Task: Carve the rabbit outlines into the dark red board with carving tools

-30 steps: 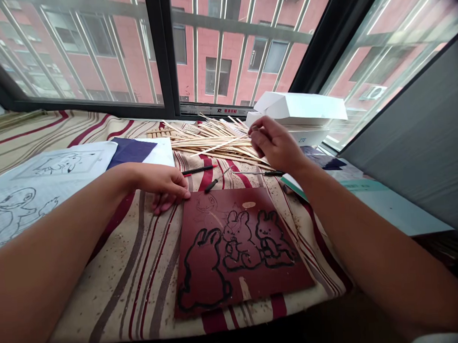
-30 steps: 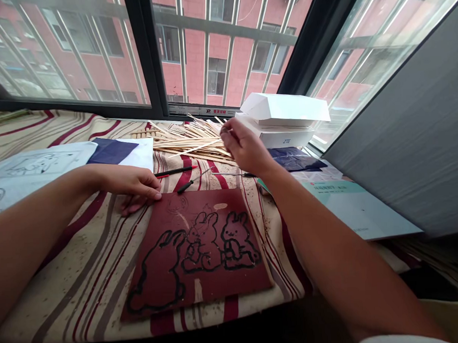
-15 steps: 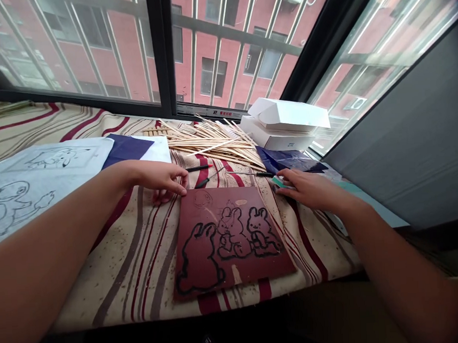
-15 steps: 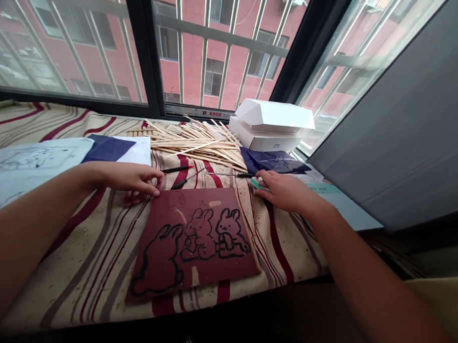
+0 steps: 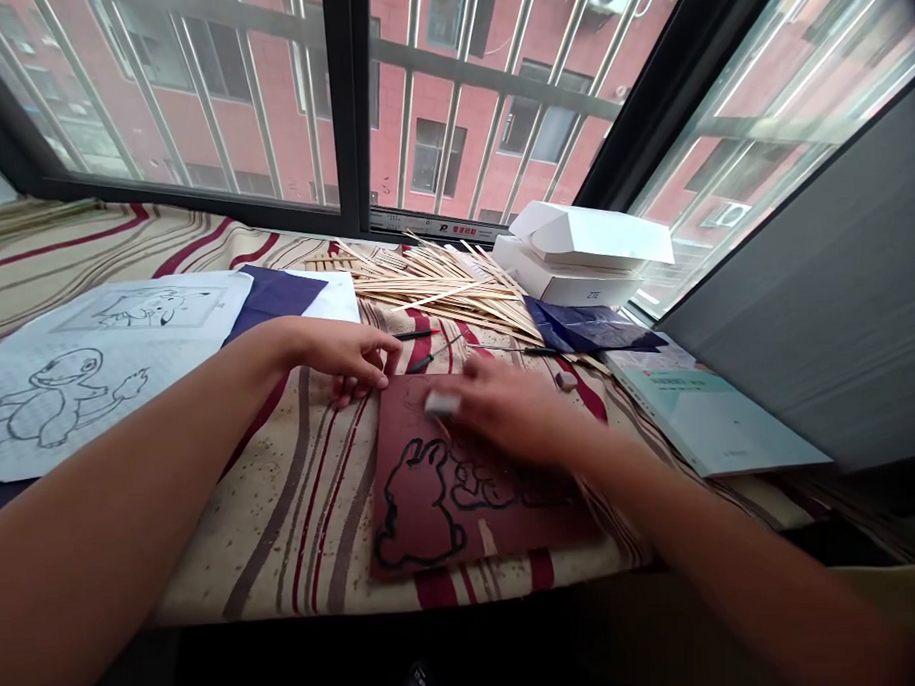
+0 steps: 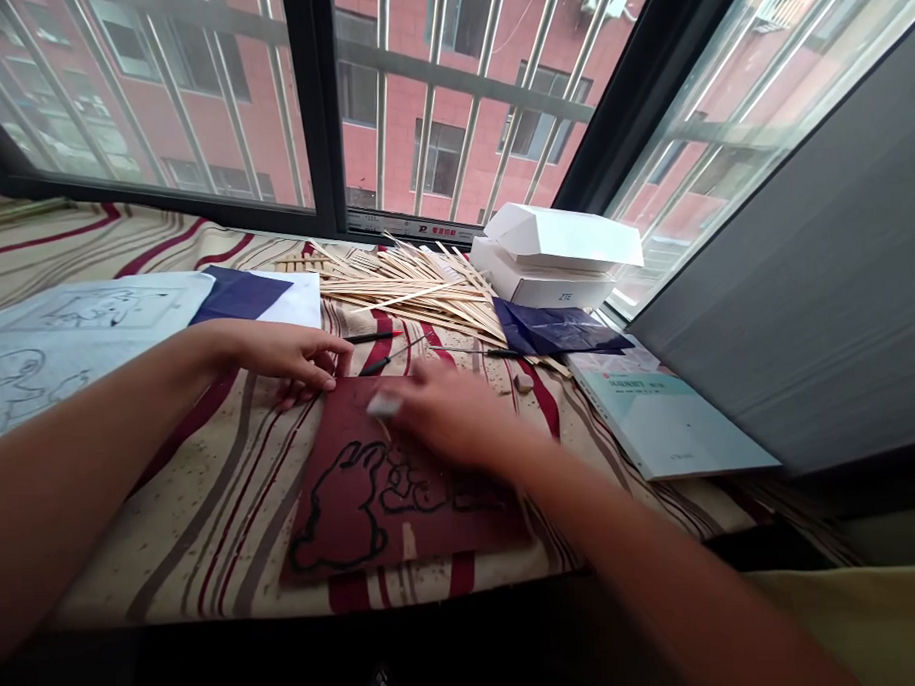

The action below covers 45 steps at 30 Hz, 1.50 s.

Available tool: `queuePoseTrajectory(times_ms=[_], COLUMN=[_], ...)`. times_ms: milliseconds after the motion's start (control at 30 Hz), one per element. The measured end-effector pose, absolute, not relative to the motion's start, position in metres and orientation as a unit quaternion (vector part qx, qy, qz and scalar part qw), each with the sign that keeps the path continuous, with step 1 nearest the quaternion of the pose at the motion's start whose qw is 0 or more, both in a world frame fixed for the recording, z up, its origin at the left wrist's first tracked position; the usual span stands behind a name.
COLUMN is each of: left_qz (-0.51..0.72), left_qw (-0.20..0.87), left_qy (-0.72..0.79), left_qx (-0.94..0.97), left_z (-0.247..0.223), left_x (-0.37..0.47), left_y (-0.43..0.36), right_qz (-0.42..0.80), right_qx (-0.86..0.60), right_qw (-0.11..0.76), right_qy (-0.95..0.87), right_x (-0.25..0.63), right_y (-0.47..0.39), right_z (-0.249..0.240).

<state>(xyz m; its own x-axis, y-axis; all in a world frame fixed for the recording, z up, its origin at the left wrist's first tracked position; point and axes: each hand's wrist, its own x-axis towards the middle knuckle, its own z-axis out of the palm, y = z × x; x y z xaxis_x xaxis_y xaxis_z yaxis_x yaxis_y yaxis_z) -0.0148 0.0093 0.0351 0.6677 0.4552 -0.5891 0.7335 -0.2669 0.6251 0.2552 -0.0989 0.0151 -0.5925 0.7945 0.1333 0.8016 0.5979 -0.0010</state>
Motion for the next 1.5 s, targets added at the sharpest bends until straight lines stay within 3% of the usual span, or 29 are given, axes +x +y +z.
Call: queuePoseTrajectory(times_ms=[133, 233, 300, 400, 467, 533, 633, 667, 700, 767, 833, 933, 1100, 1133, 1233, 1300, 1400, 1500], left_qz=[-0.161, -0.163, -0.162, -0.155, -0.155, -0.161, -0.161, -0.157, -0.153, -0.150, -0.155, -0.169, -0.171, -0.170, -0.170, -0.175, -0.184, -0.184], left_qw=[0.467, 0.473, 0.470, 0.462, 0.460, 0.466, 0.477, 0.477, 0.476, 0.473, 0.471, 0.471, 0.476, 0.475, 0.467, 0.458, 0.459, 0.461], left_qy=[0.382, 0.371, 0.368, 0.382, 0.386, 0.379, 0.370, 0.370, 0.371, 0.377, 0.382, 0.379, 0.383, 0.385, 0.395, 0.404, 0.396, 0.385], left_qx=[0.781, 0.782, 0.786, 0.786, 0.785, 0.783, 0.781, 0.782, 0.783, 0.782, 0.780, 0.778, 0.773, 0.772, 0.772, 0.772, 0.773, 0.778], left_z=[0.036, 0.034, 0.032, 0.032, 0.033, 0.034, 0.034, 0.033, 0.033, 0.034, 0.034, 0.034, 0.031, 0.031, 0.032, 0.034, 0.035, 0.035], left_x=[-0.013, -0.013, -0.014, -0.015, -0.014, -0.013, -0.013, -0.013, -0.013, -0.013, -0.013, -0.012, -0.013, -0.013, -0.013, -0.013, -0.012, -0.012], left_y=[0.009, 0.010, 0.011, 0.011, 0.011, 0.011, 0.011, 0.011, 0.011, 0.011, 0.011, 0.013, 0.016, 0.016, 0.014, 0.013, 0.013, 0.014], right_qz=[-0.067, -0.042, -0.013, 0.011, -0.031, -0.045, -0.050, -0.038, -0.025, -0.008, -0.052, -0.102, -0.094, -0.073, -0.032, -0.058, -0.109, -0.145], right_qx=[-0.562, -0.433, -0.327, -0.464, -0.561, -0.569, -0.411, -0.349, -0.303, -0.428, -0.558, -0.624, -0.487, -0.426, -0.307, -0.527, -0.628, -0.583], right_qw=[0.127, 0.220, 0.160, 0.056, 0.090, 0.125, 0.219, 0.207, 0.143, 0.050, 0.069, 0.123, 0.247, 0.236, 0.060, 0.014, 0.050, 0.103], right_qy=[-0.814, -0.873, -0.931, -0.884, -0.822, -0.812, -0.883, -0.913, -0.942, -0.902, -0.826, -0.765, -0.832, -0.870, -0.949, -0.847, -0.769, -0.793], right_x=[0.285, 0.259, 0.239, 0.237, 0.249, 0.255, 0.243, 0.239, 0.237, 0.248, 0.275, 0.318, 0.298, 0.285, 0.268, 0.278, 0.307, 0.323], right_y=[-0.081, -0.112, -0.118, -0.094, -0.080, -0.085, -0.116, -0.122, -0.123, -0.110, -0.087, -0.076, -0.123, -0.129, -0.120, -0.100, -0.081, -0.085], right_z=[0.035, 0.030, 0.019, 0.014, 0.022, 0.033, 0.038, 0.035, 0.032, 0.026, 0.028, 0.046, 0.048, 0.040, 0.020, 0.019, 0.033, 0.047])
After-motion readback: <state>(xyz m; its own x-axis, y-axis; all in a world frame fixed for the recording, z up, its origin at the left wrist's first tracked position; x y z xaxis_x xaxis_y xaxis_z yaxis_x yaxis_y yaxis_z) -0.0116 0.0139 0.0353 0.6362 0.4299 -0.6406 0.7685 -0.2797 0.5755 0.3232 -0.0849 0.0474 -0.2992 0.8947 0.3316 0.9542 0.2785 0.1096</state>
